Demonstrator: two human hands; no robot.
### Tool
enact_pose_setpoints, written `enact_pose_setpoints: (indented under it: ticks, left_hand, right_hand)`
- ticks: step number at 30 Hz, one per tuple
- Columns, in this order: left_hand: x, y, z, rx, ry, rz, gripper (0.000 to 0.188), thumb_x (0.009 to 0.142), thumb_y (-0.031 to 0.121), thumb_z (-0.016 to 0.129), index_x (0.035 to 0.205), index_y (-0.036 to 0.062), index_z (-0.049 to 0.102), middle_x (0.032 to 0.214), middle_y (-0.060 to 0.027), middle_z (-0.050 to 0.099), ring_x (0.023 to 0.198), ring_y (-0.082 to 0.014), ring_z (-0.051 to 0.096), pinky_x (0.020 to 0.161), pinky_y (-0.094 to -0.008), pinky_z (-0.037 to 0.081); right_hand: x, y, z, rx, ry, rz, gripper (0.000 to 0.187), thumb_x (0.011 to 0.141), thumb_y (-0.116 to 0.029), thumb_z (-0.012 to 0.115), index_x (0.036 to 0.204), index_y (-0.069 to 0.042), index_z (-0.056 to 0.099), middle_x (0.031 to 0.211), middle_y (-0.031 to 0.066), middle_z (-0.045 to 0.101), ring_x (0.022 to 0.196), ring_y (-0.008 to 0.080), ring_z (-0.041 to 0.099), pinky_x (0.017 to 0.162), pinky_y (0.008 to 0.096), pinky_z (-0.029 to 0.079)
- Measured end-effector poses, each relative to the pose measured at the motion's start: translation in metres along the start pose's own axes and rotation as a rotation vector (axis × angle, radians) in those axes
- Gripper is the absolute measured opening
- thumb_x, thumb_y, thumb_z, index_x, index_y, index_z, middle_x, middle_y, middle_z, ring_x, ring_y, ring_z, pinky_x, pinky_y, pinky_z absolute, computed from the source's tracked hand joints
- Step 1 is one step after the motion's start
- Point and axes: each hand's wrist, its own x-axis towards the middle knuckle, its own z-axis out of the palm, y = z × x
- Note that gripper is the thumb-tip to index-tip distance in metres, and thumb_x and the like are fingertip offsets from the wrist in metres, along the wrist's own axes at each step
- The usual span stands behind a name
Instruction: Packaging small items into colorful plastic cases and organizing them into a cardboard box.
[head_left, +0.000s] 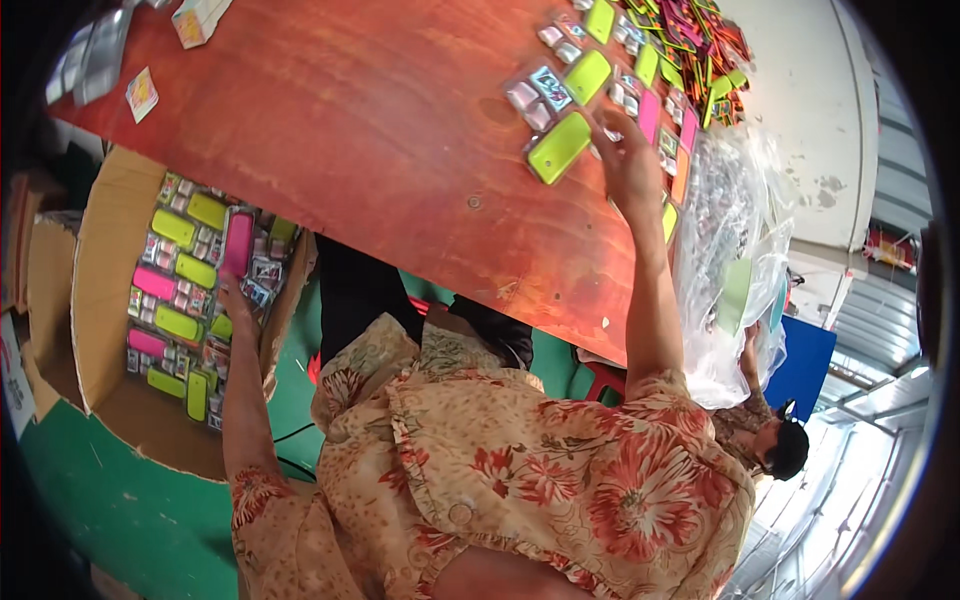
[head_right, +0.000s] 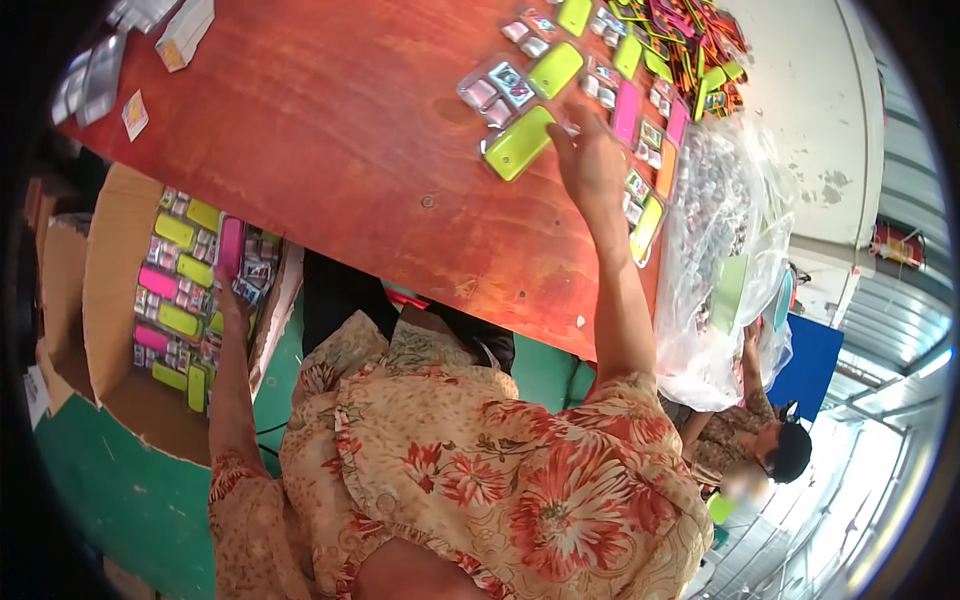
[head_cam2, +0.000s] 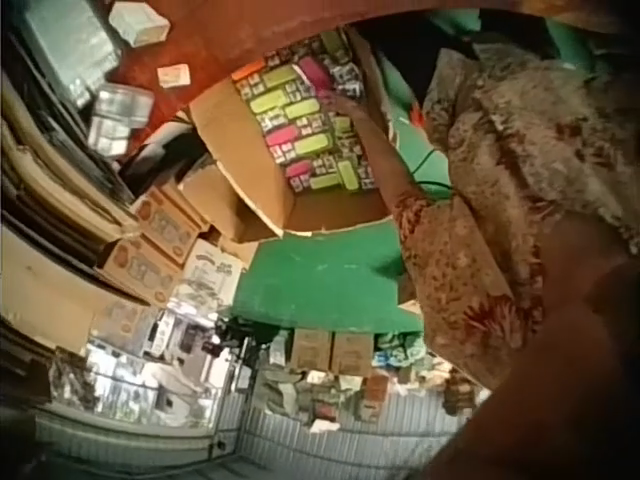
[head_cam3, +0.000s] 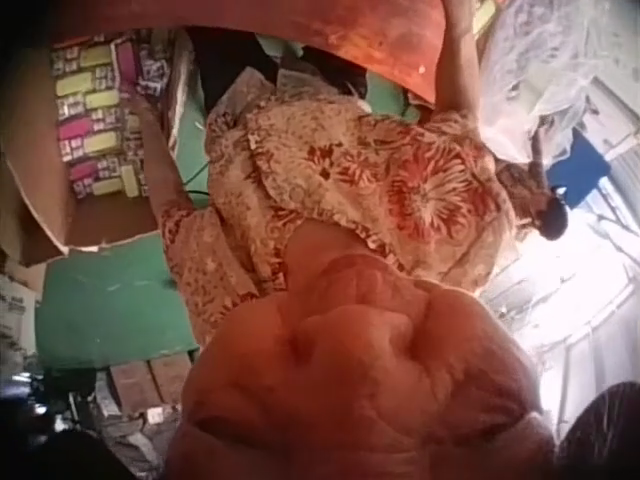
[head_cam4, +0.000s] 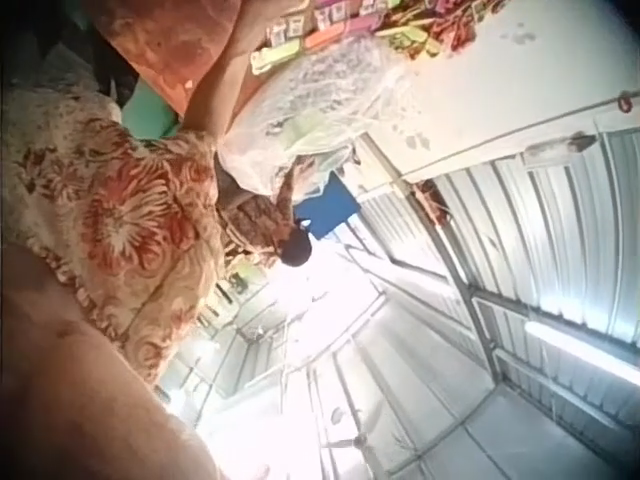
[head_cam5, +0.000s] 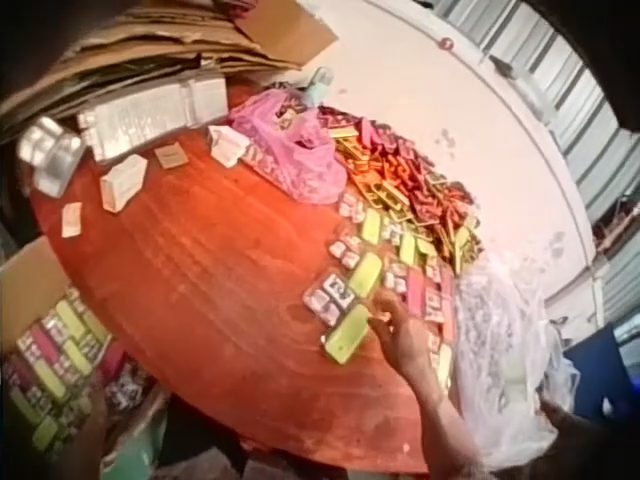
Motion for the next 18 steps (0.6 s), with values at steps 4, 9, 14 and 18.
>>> enact_pose_setpoints:
  ticks: [4,9,14,18]
  left_hand:
    - [-0.003,0.005,-0.006,0.013,-0.073,-0.038,0.084,0.066,0.072,0.036,0.125,0.0143,0.021,0.121,-0.0113,0.030,0.101,-0.0328,0.034,0.070,-0.0486,0.029]
    - [-0.007,0.008,-0.006,0.055,-0.086,-0.064,0.087,0.064,0.076,0.032,0.131,0.0228,0.016,0.137,-0.0068,0.015,0.119,-0.0403,0.021,0.088,-0.0568,0.018]
    - [0.003,0.003,-0.014,0.079,-0.125,-0.135,0.087,0.062,0.076,0.032,0.130,0.0217,0.021,0.135,-0.0132,0.019,0.118,-0.0377,0.025,0.090,-0.0524,0.018]
    - [-0.010,0.004,-0.016,0.067,0.011,-0.142,0.058,0.071,0.064,0.039,0.106,0.0178,0.043,0.088,-0.0029,0.049,0.056,-0.0152,0.039,0.044,-0.0271,0.025]
  right_hand:
    - [0.017,-0.010,0.021,-0.348,-0.103,-0.072,0.032,0.074,-0.025,0.059,0.100,-0.008,0.053,0.088,0.0157,0.058,0.079,0.0313,0.056,0.065,0.0390,0.044]
    - [0.016,-0.007,0.023,-0.127,-0.133,-0.008,0.040,0.067,-0.029,0.064,0.096,-0.004,0.053,0.079,0.0134,0.058,0.075,0.0292,0.057,0.062,0.0393,0.044]
    - [0.032,0.018,0.023,0.269,-0.404,0.084,0.034,0.066,-0.028,0.066,0.084,-0.001,0.058,0.066,0.0078,0.057,0.063,0.0170,0.056,0.055,0.0304,0.042]
    - [0.047,0.011,0.016,0.516,-0.577,0.139,0.022,0.075,-0.018,0.059,0.086,0.000,0.058,0.069,0.0010,0.056,0.068,0.0091,0.050,0.061,0.0243,0.040]
